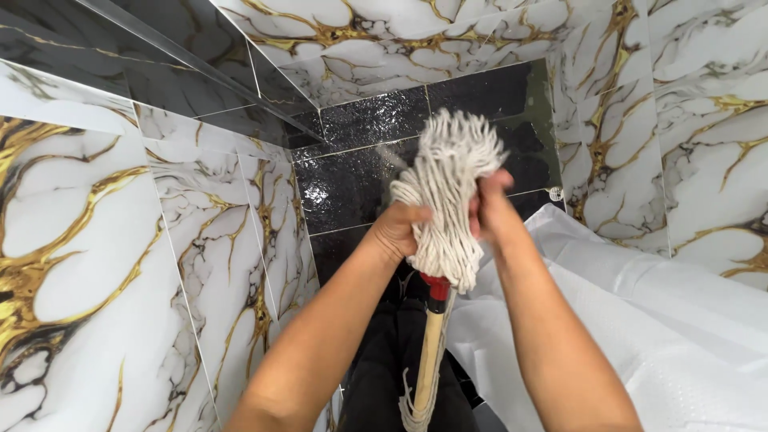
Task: Mopping the floor and wringing out the mop head manually in a shower area.
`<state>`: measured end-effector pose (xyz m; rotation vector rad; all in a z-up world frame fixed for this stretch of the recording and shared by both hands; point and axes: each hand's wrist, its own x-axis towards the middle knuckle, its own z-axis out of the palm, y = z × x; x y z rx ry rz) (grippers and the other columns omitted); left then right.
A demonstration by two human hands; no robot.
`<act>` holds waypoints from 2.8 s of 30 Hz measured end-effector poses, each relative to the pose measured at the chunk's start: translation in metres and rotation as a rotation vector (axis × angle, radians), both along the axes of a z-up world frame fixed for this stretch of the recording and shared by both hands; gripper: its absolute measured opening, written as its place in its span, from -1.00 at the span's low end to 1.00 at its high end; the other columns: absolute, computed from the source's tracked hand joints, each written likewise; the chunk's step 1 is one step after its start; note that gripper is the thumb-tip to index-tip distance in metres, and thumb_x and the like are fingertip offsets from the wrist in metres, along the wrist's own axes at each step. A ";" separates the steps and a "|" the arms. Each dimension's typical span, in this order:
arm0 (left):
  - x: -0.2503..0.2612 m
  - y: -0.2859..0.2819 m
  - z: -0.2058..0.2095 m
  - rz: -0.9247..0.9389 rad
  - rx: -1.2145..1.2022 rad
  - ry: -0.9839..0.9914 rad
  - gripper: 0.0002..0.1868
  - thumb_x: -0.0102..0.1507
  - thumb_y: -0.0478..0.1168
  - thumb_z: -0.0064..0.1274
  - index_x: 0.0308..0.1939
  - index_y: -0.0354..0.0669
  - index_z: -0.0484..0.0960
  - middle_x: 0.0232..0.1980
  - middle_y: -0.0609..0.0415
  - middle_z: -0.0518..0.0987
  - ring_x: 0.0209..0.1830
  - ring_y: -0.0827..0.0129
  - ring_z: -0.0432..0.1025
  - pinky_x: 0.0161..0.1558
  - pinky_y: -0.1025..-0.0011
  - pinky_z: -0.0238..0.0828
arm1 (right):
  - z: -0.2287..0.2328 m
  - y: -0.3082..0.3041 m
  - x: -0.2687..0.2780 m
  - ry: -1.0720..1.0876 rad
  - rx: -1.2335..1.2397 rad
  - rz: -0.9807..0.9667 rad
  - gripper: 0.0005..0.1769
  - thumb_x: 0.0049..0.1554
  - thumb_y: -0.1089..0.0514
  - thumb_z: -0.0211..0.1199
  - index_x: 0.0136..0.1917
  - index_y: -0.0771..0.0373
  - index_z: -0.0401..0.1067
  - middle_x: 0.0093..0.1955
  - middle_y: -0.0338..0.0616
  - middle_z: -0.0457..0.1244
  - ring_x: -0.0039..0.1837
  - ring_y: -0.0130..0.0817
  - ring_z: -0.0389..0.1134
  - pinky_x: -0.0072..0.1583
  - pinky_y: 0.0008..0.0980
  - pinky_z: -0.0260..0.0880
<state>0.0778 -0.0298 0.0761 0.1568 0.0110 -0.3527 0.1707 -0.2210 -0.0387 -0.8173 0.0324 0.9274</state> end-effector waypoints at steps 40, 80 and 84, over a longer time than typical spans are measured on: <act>0.052 0.029 0.003 -0.417 2.073 0.767 -0.53 0.11 -0.18 0.28 0.10 -0.14 0.62 0.22 -0.14 0.57 0.23 0.04 0.48 0.23 0.24 0.43 | 0.068 0.127 -0.090 -0.669 -1.300 0.669 -0.31 -0.03 -0.35 0.28 0.15 0.20 0.52 0.20 0.03 0.38 0.24 0.02 0.41 0.15 -0.05 0.45; 0.014 0.037 0.037 0.049 0.324 0.365 0.00 0.01 0.51 -0.06 0.23 -0.20 0.44 0.01 -0.24 0.63 -0.07 0.00 0.61 0.06 0.13 0.57 | 0.132 0.107 -0.053 0.448 0.437 0.151 -0.42 -0.14 0.13 0.36 0.14 0.36 0.38 -0.02 0.05 0.36 -0.07 -0.08 0.47 0.03 -0.12 0.53; 0.046 0.046 -0.044 0.104 0.079 0.214 -0.19 0.17 0.25 0.03 0.32 -0.25 0.44 0.13 -0.23 0.60 -0.02 0.06 0.54 0.16 0.01 0.51 | 0.154 0.111 -0.060 0.522 0.688 0.201 -0.27 -0.10 -0.07 0.47 0.21 0.40 0.37 -0.24 -0.14 0.24 -0.24 -0.30 0.31 -0.12 -0.28 0.39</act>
